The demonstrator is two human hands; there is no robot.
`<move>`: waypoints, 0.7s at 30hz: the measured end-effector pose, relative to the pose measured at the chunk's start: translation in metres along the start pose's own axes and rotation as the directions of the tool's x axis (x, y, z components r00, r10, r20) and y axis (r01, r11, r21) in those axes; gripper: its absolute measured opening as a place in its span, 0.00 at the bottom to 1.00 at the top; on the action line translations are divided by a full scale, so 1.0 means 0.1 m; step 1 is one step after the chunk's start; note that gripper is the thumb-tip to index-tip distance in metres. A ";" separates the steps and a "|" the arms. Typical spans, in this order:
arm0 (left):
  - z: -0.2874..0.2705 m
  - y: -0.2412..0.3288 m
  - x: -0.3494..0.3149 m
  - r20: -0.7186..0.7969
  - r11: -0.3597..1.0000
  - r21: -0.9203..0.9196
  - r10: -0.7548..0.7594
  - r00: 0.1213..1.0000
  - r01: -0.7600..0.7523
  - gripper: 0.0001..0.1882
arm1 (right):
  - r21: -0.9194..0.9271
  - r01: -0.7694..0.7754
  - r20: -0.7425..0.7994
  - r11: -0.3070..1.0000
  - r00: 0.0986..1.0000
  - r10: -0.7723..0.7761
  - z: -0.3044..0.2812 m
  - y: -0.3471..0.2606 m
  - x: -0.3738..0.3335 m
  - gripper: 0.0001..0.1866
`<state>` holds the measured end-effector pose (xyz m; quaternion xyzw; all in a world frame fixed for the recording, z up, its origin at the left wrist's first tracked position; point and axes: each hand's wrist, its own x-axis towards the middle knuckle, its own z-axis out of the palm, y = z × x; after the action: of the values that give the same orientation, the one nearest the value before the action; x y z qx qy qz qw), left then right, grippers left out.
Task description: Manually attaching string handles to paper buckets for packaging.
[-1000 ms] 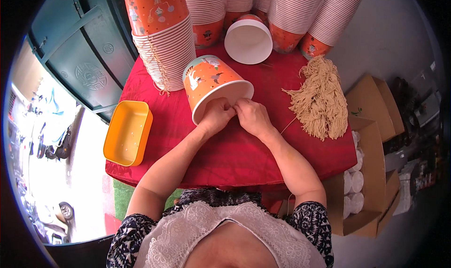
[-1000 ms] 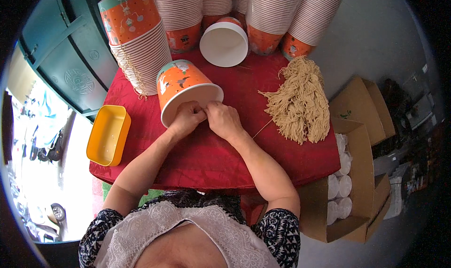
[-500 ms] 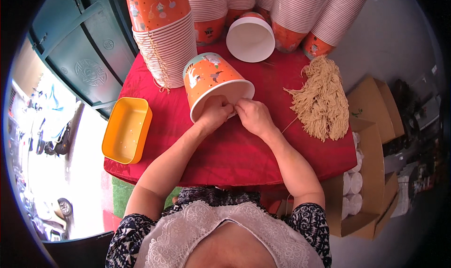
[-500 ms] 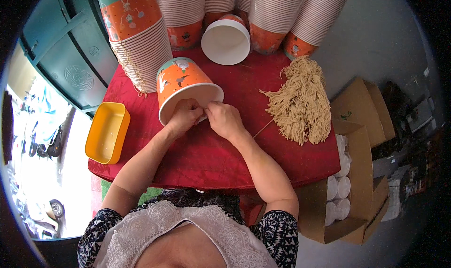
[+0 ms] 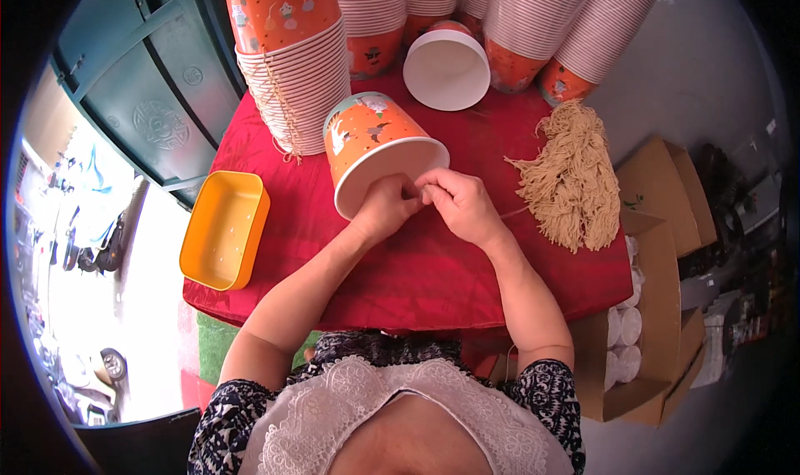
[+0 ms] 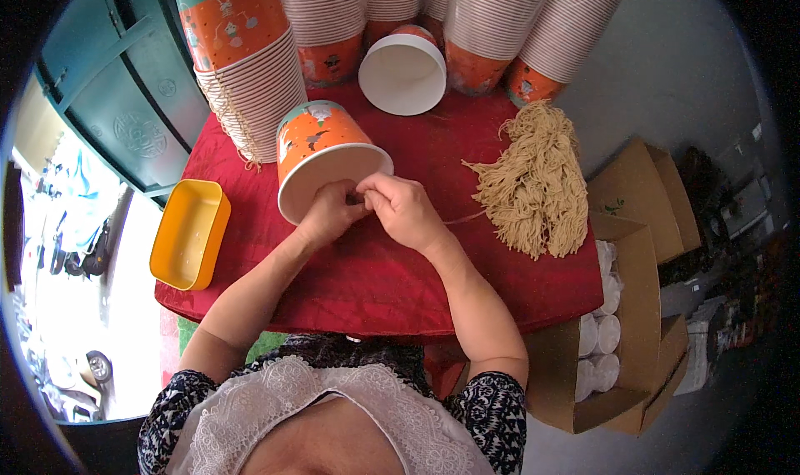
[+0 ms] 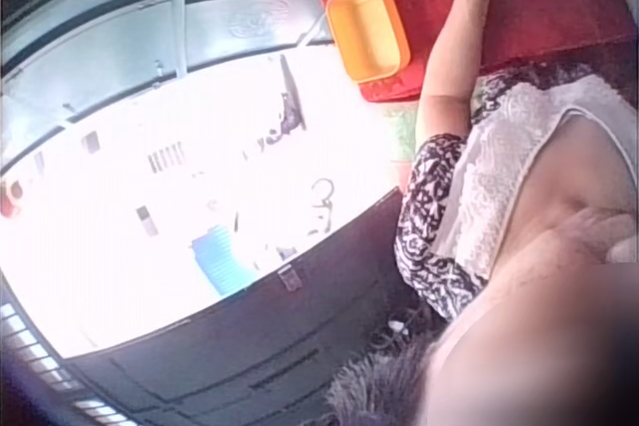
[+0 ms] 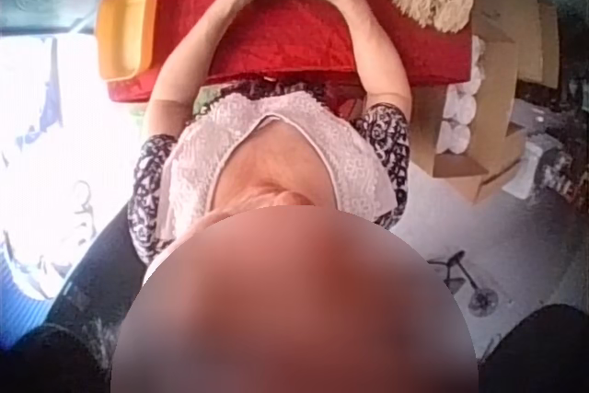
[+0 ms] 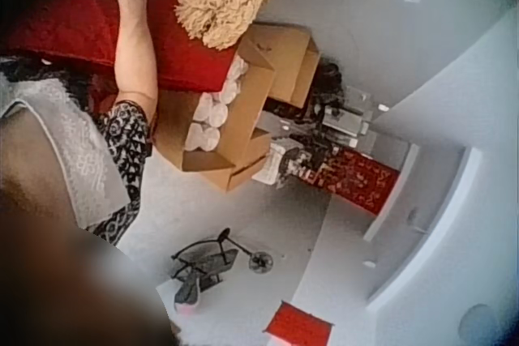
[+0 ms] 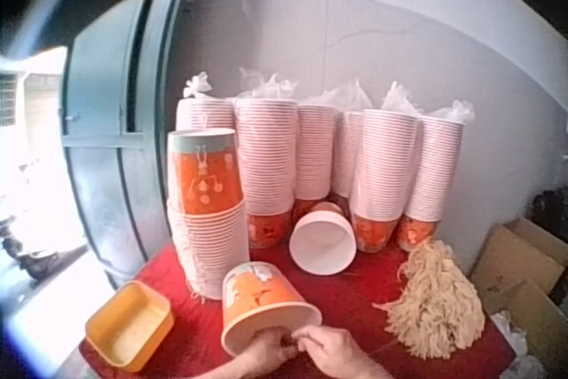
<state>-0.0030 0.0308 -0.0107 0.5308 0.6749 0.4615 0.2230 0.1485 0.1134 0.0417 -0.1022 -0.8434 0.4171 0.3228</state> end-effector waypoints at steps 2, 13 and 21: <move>0.00 0.02 -0.01 -0.015 0.999 0.048 -0.009 1.000 0.010 0.08 | -0.024 0.117 0.033 0.993 0.993 -0.116 0.01 -0.08 -0.02 0.06; -0.05 0.00 -0.01 -0.009 0.999 0.028 -0.023 1.000 0.023 0.08 | -0.180 0.503 0.144 0.846 0.864 -0.483 0.03 -0.29 -0.12 0.02; -0.09 0.08 -0.03 0.014 0.998 -0.029 -0.060 0.998 0.061 0.06 | -0.506 -0.035 -0.094 0.862 0.995 -0.015 0.07 0.11 -0.10 0.09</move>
<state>-0.0052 0.0248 0.0005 0.5098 0.6823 0.4609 0.2494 0.1506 0.1117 0.0261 -0.2074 -0.9065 0.1773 0.3224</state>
